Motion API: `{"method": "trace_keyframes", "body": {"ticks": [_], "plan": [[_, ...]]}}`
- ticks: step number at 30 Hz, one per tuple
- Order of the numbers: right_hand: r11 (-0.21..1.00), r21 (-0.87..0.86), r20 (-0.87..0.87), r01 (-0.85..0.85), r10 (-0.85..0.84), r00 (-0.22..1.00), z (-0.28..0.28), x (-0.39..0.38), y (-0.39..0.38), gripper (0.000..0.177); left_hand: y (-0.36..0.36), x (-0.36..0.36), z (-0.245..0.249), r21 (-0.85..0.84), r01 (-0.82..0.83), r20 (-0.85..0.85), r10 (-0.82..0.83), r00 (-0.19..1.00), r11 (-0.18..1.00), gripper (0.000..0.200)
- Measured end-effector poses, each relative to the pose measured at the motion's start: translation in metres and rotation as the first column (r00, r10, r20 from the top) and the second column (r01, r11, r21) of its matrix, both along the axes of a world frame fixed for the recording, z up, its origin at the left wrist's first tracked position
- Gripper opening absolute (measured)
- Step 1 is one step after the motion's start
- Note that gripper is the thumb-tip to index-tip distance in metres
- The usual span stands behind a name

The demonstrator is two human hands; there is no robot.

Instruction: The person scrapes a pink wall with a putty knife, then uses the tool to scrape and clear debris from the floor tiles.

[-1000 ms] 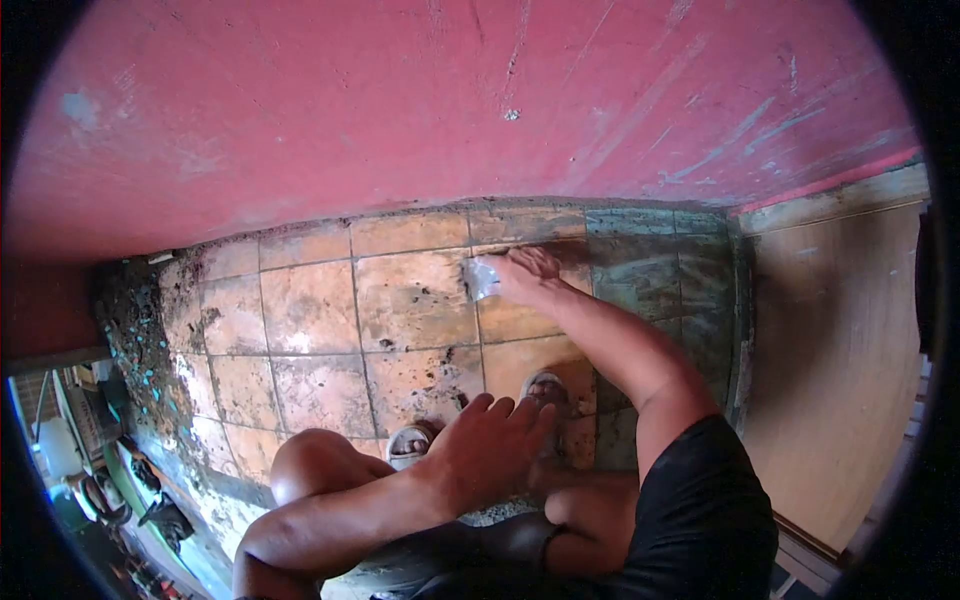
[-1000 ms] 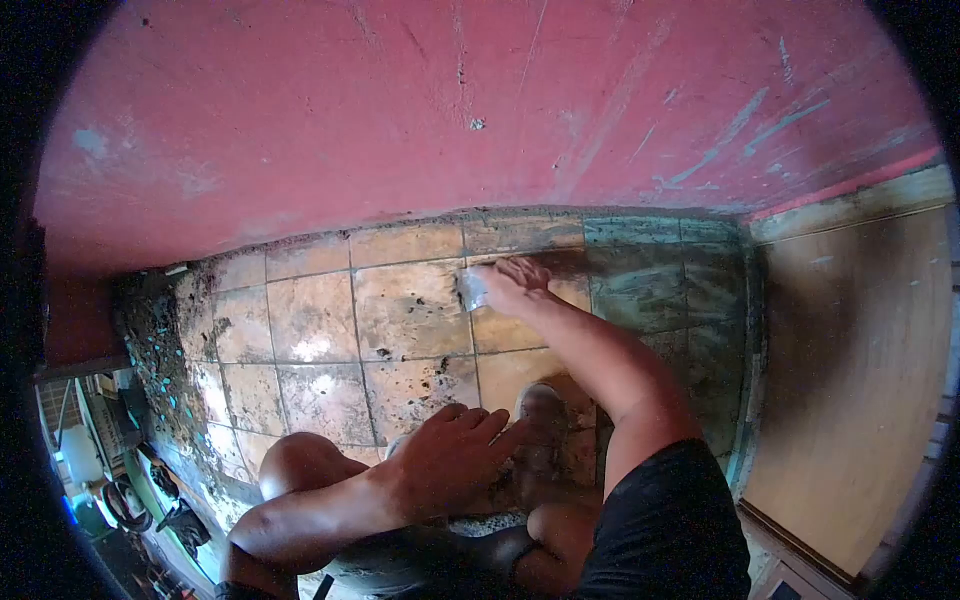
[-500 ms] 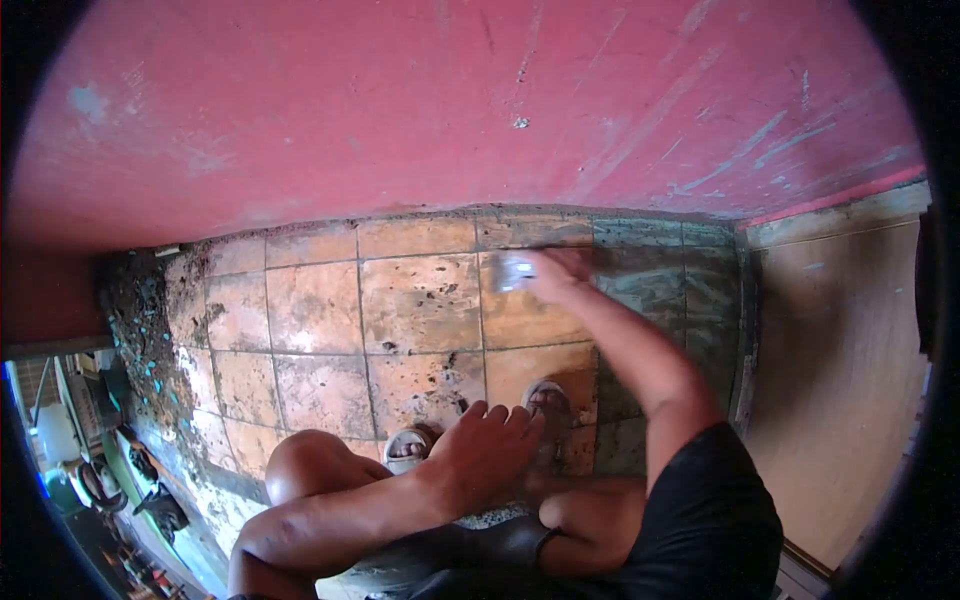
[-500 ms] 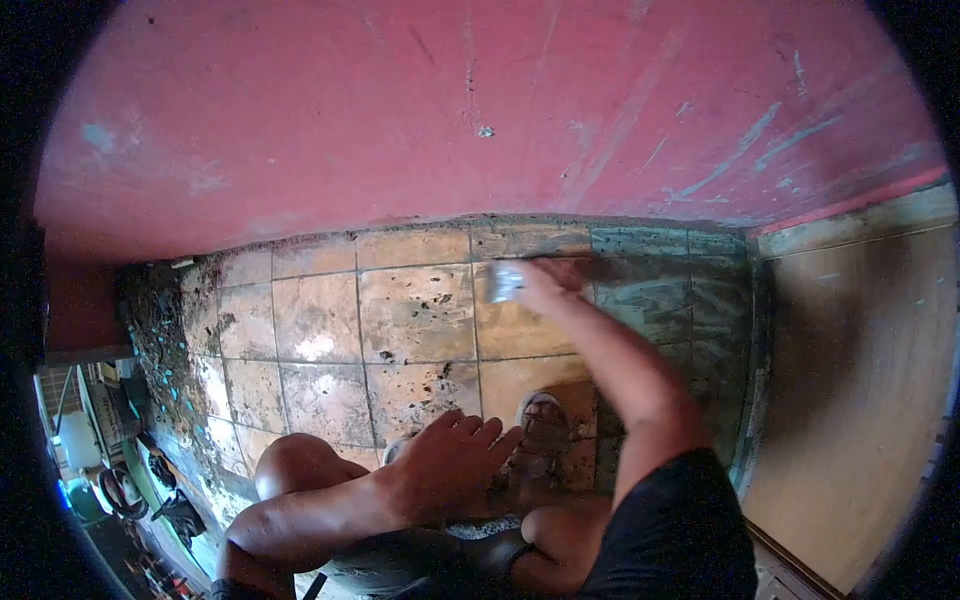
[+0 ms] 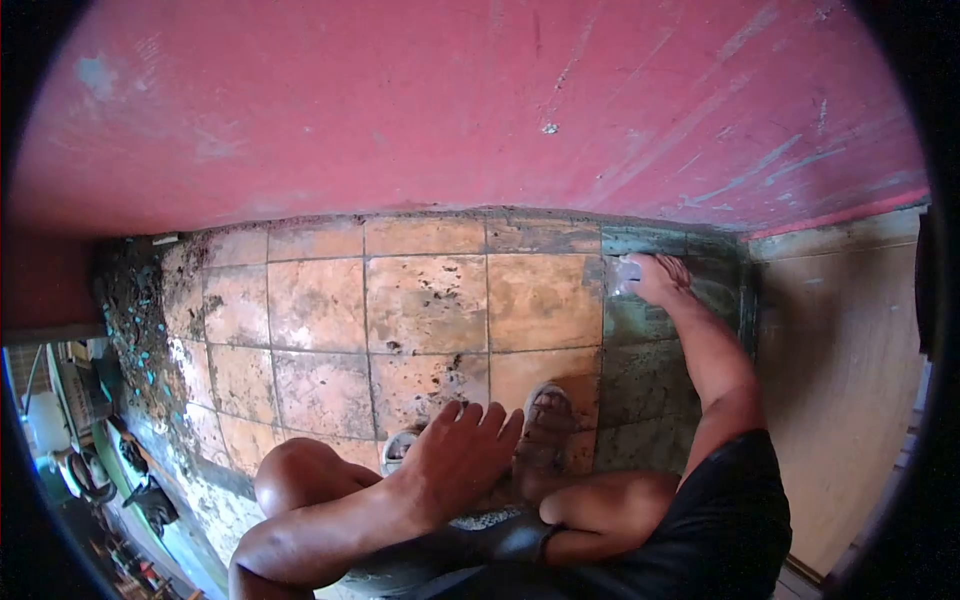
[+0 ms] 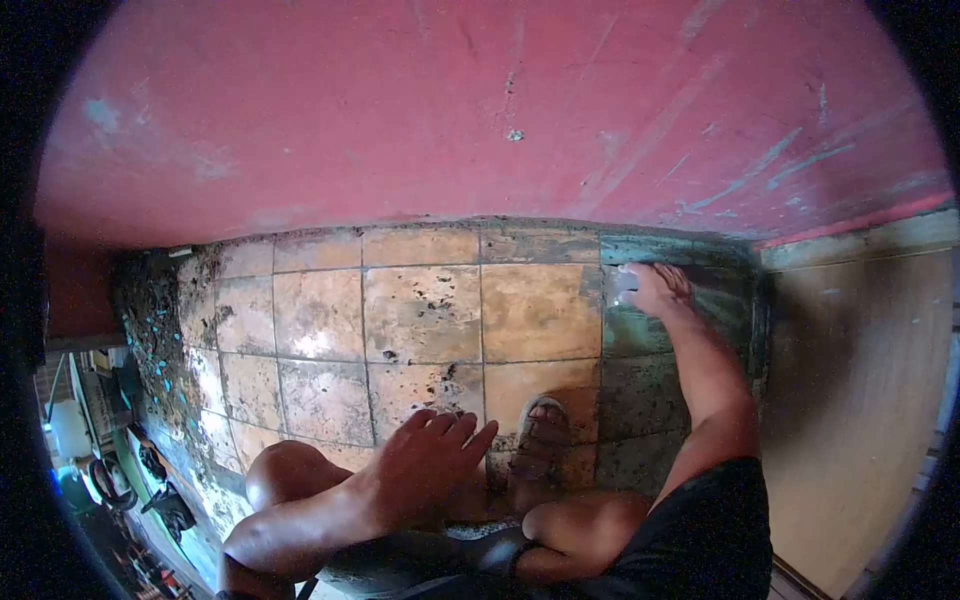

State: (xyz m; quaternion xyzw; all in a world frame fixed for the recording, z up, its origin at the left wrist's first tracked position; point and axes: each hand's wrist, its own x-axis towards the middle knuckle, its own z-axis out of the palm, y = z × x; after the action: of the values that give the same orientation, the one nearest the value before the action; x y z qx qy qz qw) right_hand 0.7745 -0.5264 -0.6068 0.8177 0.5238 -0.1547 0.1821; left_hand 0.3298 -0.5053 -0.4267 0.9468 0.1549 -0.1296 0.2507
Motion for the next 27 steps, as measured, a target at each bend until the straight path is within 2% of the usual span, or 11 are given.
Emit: {"method": "trace_keyframes", "body": {"ticks": [3,7,10,14,15,16,19,21,23,25,27], "plan": [[0.997,-0.052,-0.079,0.065,-0.069,0.994,0.006,-0.001,0.005,0.063,-0.007,0.018,0.002,-0.07,0.057,0.013,-0.057,0.998,0.996,0.059],[0.973,0.192,-0.251,0.128,-0.077,0.965,-0.013,0.007,-0.017,0.064,-0.01,0.017,-0.006,-0.117,0.108,0.073,-0.1,0.992,0.987,0.062],[0.997,0.007,-0.216,0.076,-0.072,0.974,-0.017,0.005,-0.018,0.065,-0.009,0.005,-0.009,-0.058,0.044,0.074,-0.04,0.996,0.997,0.048],[0.992,0.001,-0.173,0.124,-0.122,0.977,-0.029,-0.02,0.0,0.063,-0.006,0.011,-0.006,-0.045,0.047,0.069,-0.044,0.997,0.998,0.051],[0.996,-0.007,-0.226,0.087,-0.087,0.97,-0.015,-0.041,0.015,0.061,-0.008,0.014,-0.007,-0.044,0.052,0.096,-0.047,0.994,0.998,0.052],[0.994,0.006,-0.248,0.106,-0.101,0.964,-0.033,-0.055,0.022,0.061,-0.01,0.019,-0.007,-0.043,0.056,0.122,-0.05,0.991,0.997,0.052],[0.991,0.017,-0.357,-0.135,0.132,0.925,-0.034,-0.118,0.057,0.064,-0.012,0.027,-0.002,-0.163,0.134,0.048,-0.128,0.991,0.977,0.069],[0.986,0.136,-0.351,-0.1,0.143,0.925,-0.036,-0.123,0.059,0.057,-0.011,0.022,-0.001,-0.198,0.088,0.008,-0.088,0.996,0.976,0.069],[0.993,0.074,-0.355,0.095,-0.062,0.933,-0.021,-0.084,0.064,0.06,-0.008,0.004,-0.001,-0.158,0.008,-0.05,-0.017,0.999,0.987,0.067],[0.977,0.187,-0.371,0.103,-0.027,0.928,0.001,-0.024,0.054,0.062,-0.007,-0.008,-0.004,-0.052,-0.039,-0.076,0.035,0.996,0.998,0.064],[0.994,0.094,-0.214,0.057,-0.036,0.976,0.015,-0.016,0.059,0.062,-0.002,-0.011,0.002,-0.025,-0.051,-0.07,0.049,0.996,0.998,0.062]]}}
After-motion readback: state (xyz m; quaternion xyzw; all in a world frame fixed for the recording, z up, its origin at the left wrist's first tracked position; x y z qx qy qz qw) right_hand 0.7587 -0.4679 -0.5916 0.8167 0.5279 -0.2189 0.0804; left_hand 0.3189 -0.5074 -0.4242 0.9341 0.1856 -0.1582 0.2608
